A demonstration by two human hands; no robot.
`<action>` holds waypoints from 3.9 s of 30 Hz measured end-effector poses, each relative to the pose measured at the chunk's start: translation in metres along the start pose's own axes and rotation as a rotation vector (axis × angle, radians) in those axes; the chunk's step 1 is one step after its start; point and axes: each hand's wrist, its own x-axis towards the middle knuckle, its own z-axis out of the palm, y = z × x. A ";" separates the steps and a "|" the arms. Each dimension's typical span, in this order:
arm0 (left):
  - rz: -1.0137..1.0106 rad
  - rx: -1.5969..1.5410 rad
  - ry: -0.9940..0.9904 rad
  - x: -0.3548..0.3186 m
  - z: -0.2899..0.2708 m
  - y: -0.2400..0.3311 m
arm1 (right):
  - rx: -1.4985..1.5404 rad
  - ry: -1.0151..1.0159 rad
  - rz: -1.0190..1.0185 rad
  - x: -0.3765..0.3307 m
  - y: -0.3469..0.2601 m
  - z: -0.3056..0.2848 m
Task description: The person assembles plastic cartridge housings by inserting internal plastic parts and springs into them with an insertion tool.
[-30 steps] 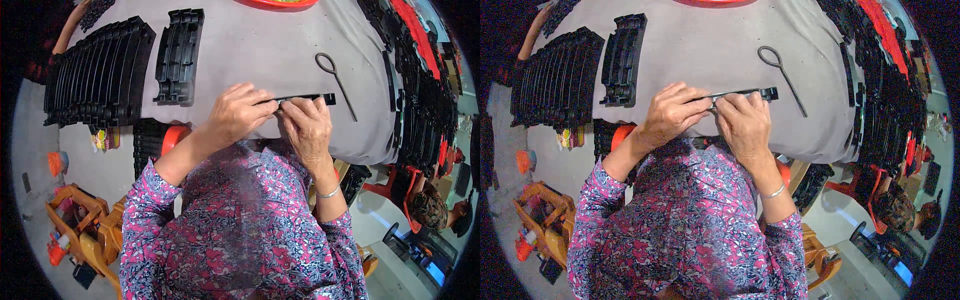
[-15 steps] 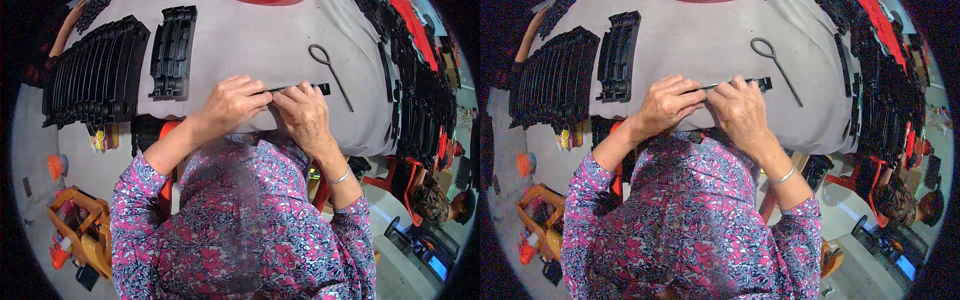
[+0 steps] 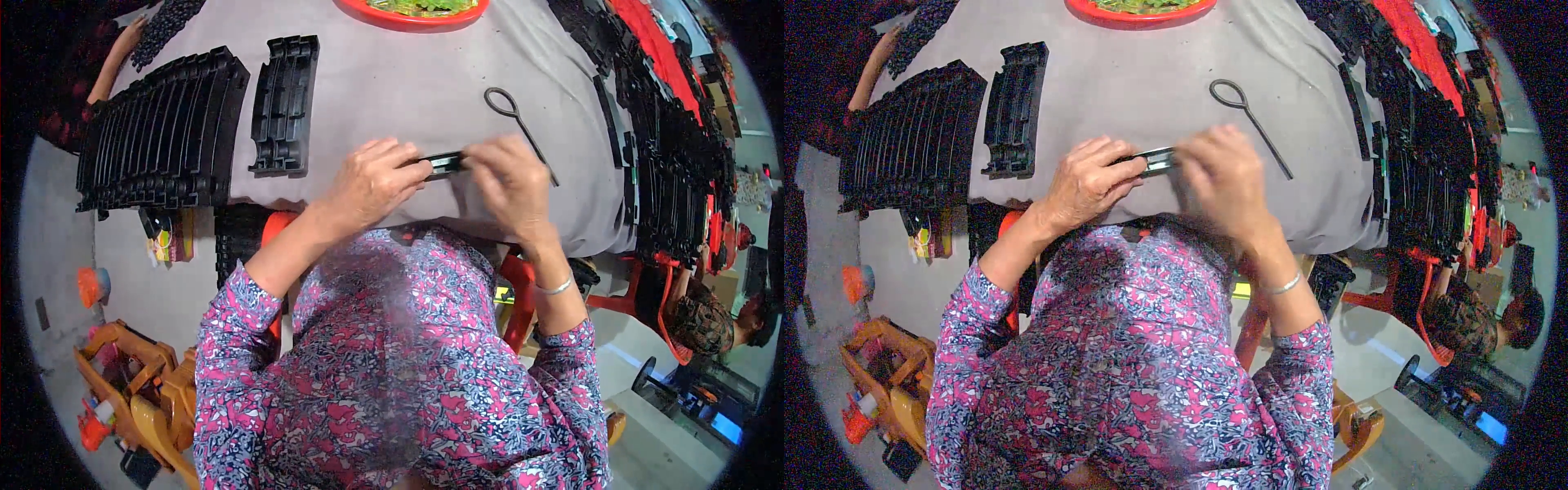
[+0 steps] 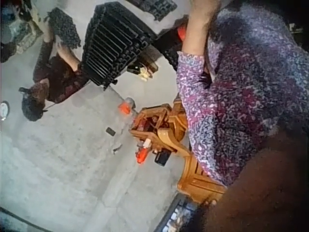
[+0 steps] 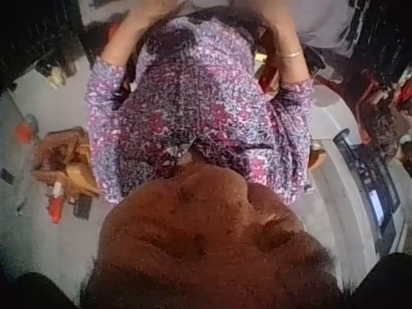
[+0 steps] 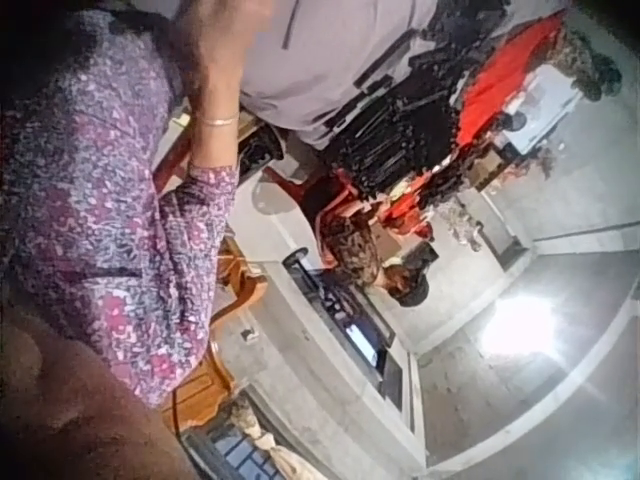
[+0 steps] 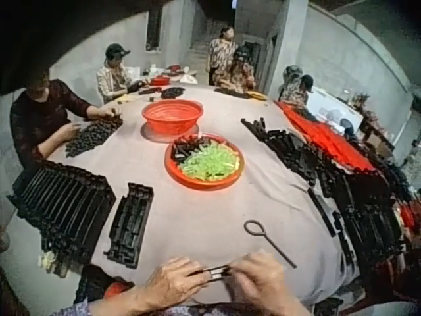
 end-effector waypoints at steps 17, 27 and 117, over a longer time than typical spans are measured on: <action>0.048 0.028 0.073 0.024 0.007 0.029 | -0.217 -0.075 0.572 0.027 0.085 -0.024; -0.054 0.039 -0.007 0.015 0.019 0.034 | 0.281 -0.098 0.674 0.019 0.104 -0.035; -0.078 0.137 -0.114 0.017 0.025 0.037 | 1.919 0.485 0.492 0.016 0.049 0.016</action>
